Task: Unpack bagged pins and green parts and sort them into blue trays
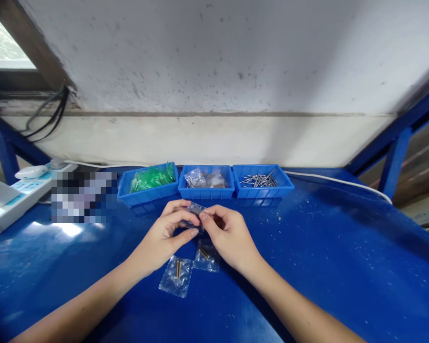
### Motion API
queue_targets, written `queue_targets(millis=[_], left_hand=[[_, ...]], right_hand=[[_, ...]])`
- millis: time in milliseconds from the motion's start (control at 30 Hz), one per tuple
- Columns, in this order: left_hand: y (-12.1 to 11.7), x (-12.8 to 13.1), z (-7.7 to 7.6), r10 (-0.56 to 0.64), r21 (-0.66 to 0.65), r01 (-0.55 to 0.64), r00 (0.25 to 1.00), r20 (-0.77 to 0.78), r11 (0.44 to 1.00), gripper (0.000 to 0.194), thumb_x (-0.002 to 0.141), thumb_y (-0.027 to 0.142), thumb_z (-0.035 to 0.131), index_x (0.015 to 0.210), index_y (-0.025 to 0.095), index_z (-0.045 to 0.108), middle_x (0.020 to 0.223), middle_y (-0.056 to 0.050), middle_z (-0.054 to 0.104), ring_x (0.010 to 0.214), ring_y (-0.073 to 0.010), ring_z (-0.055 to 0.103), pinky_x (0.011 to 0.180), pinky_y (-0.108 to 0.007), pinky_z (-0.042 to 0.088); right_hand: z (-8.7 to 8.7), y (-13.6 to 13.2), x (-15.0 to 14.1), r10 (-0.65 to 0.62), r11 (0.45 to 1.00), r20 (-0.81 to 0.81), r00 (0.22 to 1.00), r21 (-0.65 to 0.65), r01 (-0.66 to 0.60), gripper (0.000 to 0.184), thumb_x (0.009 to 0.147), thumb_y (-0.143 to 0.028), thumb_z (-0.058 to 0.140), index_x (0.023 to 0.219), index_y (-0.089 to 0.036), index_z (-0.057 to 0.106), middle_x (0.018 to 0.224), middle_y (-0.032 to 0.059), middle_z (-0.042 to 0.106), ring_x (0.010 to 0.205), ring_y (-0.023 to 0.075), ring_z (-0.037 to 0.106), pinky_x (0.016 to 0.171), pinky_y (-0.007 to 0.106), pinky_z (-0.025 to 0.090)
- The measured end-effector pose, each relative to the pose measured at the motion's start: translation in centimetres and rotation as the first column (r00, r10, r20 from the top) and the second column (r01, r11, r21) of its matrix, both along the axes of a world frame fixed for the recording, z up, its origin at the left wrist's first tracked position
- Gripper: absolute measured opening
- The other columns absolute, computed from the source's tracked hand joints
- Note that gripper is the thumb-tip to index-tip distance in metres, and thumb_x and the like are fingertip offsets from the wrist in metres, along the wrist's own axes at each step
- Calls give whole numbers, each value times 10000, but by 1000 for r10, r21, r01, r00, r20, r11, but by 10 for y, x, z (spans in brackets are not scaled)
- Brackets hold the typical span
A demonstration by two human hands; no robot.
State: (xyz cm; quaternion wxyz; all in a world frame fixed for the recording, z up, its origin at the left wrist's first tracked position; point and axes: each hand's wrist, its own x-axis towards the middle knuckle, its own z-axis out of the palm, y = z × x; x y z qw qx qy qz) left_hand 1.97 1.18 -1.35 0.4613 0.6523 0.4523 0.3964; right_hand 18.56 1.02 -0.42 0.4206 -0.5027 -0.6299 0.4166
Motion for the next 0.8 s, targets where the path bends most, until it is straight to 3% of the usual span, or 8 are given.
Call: queue_targets(millis=[100, 200, 300, 400, 500, 600, 700, 800], left_hand=[[0, -1, 2, 26, -80, -23, 999, 36, 997, 116, 791, 256, 612, 887, 234, 673, 1160, -61, 459, 1148, -234, 441, 917, -358, 387], [1, -1, 5, 97, -265, -36, 970, 223, 963, 249, 860, 406, 518, 878, 206, 665, 1010, -56, 556, 963, -187, 518, 813, -309, 407], [3, -2, 7, 130, -380, 19, 923, 362, 925, 350, 863, 484, 487, 852, 176, 651, 823, -42, 585, 758, -151, 515, 676, -272, 397], [4, -2, 8, 79, -337, 50, 931, 358, 940, 246, 842, 400, 563, 817, 165, 631, 736, -6, 541, 679, -117, 474, 646, -246, 374], [3, -1, 8, 67, -261, 8, 959, 276, 965, 169, 829, 319, 594, 799, 153, 605, 707, 14, 502, 650, -100, 446, 633, -235, 364], [3, 1, 5, 107, -208, -61, 970, 220, 976, 138, 821, 294, 599, 816, 158, 574, 711, 18, 517, 659, -102, 458, 646, -234, 370], [3, 1, 2, 117, -166, -86, 976, 185, 982, 127, 808, 273, 608, 790, 170, 537, 724, 25, 529, 685, -107, 479, 669, -233, 382], [2, 0, 0, 109, -129, -90, 983, 148, 988, 138, 831, 296, 573, 781, 173, 533, 758, 17, 537, 727, -121, 501, 701, -246, 396]], right_hand=[[-2, -2, 1, -70, 977, 106, 992, 209, 47, 168, 851, -294, 533, 863, -185, 660, 770, 25, 676, 639, 136, 592, 592, 254, 456], [-4, -4, 2, -94, 918, 232, 968, 396, -5, 170, 862, -229, 522, 948, -195, 665, 833, 39, 697, 656, 138, 611, 617, 270, 475], [-6, -6, 1, -62, 884, 263, 963, 462, -69, 211, 865, -166, 489, 1005, -203, 643, 905, 47, 698, 773, 154, 647, 699, 291, 507], [-7, -6, 1, -30, 875, 262, 965, 474, -102, 295, 849, -87, 433, 1033, -210, 628, 984, 48, 682, 883, 156, 648, 785, 306, 511], [-6, -6, 1, -2, 884, 267, 964, 451, -123, 375, 797, -30, 412, 1055, -201, 625, 1061, 60, 644, 968, 158, 617, 855, 313, 487], [-4, -5, 0, -17, 924, 235, 972, 374, -74, 284, 793, -82, 462, 983, -195, 641, 1017, 64, 620, 951, 174, 591, 816, 314, 477], [-1, -4, -1, -21, 982, 167, 986, 187, -11, 94, 811, -212, 525, 829, -185, 613, 828, 31, 609, 756, 156, 572, 654, 281, 447], [0, -3, -2, -6, 1000, 76, 997, -28, 8, 217, 824, -351, 539, 690, -181, 538, 610, -26, 509, 563, 110, 457, 539, 247, 355]])
